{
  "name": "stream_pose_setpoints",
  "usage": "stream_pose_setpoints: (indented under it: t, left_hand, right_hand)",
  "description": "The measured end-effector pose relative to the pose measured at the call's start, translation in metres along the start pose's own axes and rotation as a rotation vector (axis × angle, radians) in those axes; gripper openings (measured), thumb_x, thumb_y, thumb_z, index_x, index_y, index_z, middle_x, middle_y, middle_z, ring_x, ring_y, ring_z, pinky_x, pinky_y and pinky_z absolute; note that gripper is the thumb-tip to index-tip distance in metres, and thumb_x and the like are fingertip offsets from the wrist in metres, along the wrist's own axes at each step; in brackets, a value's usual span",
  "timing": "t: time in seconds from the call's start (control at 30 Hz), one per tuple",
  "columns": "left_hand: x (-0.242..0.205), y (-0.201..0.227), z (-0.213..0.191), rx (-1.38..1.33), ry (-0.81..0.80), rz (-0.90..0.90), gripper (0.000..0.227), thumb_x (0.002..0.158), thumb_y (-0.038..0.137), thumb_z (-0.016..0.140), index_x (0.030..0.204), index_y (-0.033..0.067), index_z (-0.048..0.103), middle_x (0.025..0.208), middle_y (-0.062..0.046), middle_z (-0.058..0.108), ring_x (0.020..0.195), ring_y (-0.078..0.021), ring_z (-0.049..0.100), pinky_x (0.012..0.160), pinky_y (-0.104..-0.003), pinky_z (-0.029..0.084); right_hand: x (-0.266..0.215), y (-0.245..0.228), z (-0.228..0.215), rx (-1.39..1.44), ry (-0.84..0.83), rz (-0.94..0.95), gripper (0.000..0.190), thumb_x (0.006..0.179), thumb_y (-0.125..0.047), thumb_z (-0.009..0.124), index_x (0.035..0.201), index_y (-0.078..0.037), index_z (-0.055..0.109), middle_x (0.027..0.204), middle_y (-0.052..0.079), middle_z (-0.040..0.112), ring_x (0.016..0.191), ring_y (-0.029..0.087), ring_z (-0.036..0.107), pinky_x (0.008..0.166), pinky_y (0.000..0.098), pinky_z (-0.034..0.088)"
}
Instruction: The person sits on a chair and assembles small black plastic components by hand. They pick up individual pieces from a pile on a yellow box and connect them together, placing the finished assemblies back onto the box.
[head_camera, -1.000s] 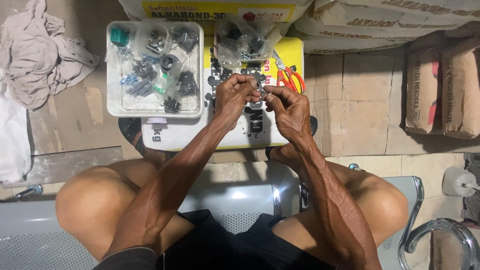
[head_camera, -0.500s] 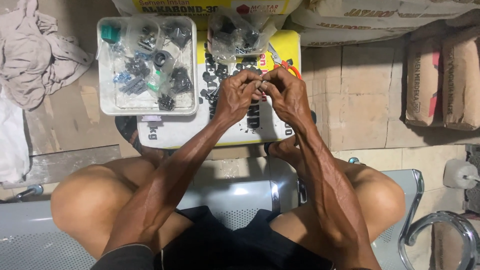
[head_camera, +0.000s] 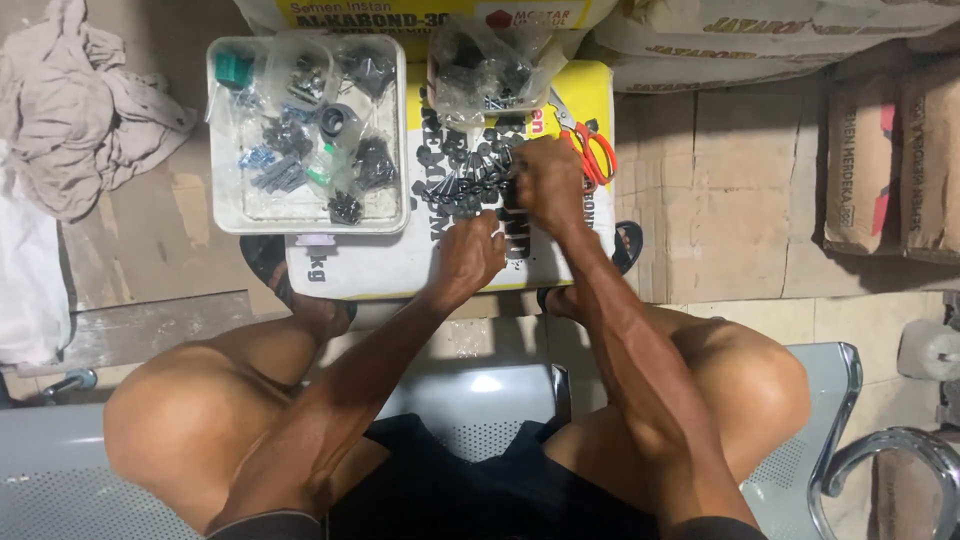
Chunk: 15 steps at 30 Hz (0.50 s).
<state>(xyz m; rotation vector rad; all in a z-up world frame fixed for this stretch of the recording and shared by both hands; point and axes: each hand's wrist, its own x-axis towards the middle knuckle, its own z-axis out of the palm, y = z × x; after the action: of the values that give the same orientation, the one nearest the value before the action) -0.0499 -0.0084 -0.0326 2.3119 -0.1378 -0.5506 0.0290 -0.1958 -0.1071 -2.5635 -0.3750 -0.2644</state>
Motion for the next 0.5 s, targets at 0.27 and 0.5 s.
stream_pose_setpoints:
  t: [0.27,0.5]
  left_hand:
    - [0.007,-0.013,0.009,0.072,0.082,0.059,0.014,0.094,0.014,0.059,0.102,0.0073,0.068,0.083,-0.022,0.074,0.08,-0.0434,0.076,0.067,-0.055,0.062]
    - [0.015,-0.011,0.018,0.146,0.185,0.258,0.009,0.094,0.005,0.059,0.099,0.0047,0.067,0.081,-0.019,0.072,0.07,-0.0409,0.075,0.057,-0.049,0.059]
  right_hand:
    - [-0.031,0.009,-0.074,-0.32,-0.044,0.056,0.019,0.073,-0.007,0.081,0.085,-0.021,0.079,0.097,0.006,0.059,0.095,0.031,0.058,0.078,0.042,0.049]
    - [-0.037,-0.024,-0.085,-0.371,-0.085,0.036,0.016,0.084,-0.005,0.072,0.078,-0.019,0.076,0.098,0.005,0.054,0.095,0.03,0.056,0.076,0.0407,0.043]
